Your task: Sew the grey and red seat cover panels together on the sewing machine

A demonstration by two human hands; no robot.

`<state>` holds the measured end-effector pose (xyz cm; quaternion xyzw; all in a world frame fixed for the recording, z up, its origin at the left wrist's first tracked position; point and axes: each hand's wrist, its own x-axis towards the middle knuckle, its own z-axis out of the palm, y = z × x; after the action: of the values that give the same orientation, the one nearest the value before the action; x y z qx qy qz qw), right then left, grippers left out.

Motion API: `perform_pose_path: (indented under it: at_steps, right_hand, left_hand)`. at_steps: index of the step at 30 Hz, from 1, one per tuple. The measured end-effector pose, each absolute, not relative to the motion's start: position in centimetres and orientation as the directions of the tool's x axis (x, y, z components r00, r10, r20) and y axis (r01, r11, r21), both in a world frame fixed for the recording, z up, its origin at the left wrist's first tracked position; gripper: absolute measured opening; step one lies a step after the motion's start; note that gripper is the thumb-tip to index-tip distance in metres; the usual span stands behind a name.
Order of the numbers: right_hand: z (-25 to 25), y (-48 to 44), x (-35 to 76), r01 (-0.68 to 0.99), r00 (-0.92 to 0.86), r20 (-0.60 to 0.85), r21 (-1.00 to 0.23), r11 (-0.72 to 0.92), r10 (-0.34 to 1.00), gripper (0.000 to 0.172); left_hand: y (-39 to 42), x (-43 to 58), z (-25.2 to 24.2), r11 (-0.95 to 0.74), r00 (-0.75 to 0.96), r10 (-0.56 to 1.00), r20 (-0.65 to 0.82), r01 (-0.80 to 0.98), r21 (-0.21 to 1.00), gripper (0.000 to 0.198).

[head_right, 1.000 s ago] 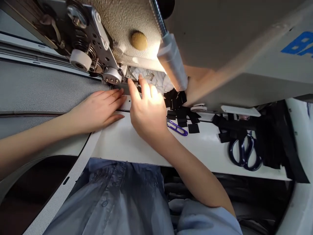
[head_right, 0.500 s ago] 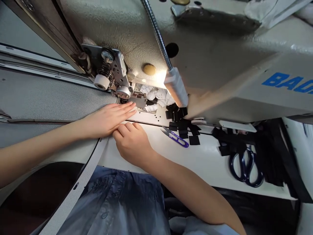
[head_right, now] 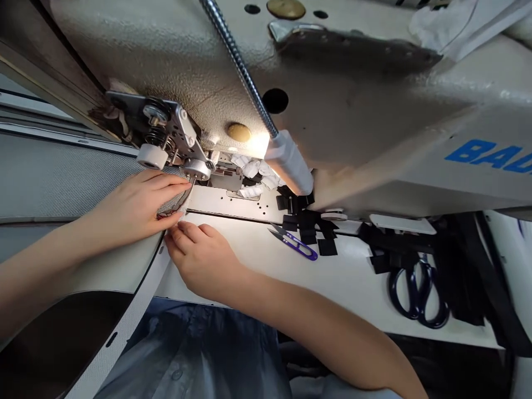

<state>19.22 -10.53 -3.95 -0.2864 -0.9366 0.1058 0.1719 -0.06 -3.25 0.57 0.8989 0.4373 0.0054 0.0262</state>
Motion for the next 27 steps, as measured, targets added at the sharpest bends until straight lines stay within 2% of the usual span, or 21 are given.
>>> perform_pose_path:
  at_steps: [7,18,23,27]
  right_hand:
    - [-3.6,-10.6,19.1,0.47,-0.798,0.255,-0.304,0.829,0.546,0.043]
    - [-3.9,-10.2,19.1,0.46,-0.79,0.25,-0.362,0.811,0.559,0.045]
    - [-4.0,-10.2,19.1,0.453,-0.786,0.229,-0.418,0.787,0.574,0.045]
    - [-3.0,-10.3,19.9,0.479,-0.732,0.274,-0.442,0.758,0.623,0.047]
  left_hand:
    - [-4.0,-0.5,-0.1,-0.581,0.588,0.809,-0.01,0.801,0.146,0.042]
    - [-3.9,-0.3,-0.4,-0.546,0.551,0.835,0.002,0.828,0.126,0.043]
    - [-3.8,-0.1,-0.5,-0.525,0.532,0.847,0.007,0.833,0.175,0.042]
    - [-4.1,-0.4,-0.5,-0.499,0.507,0.861,0.021,0.838,0.223,0.043]
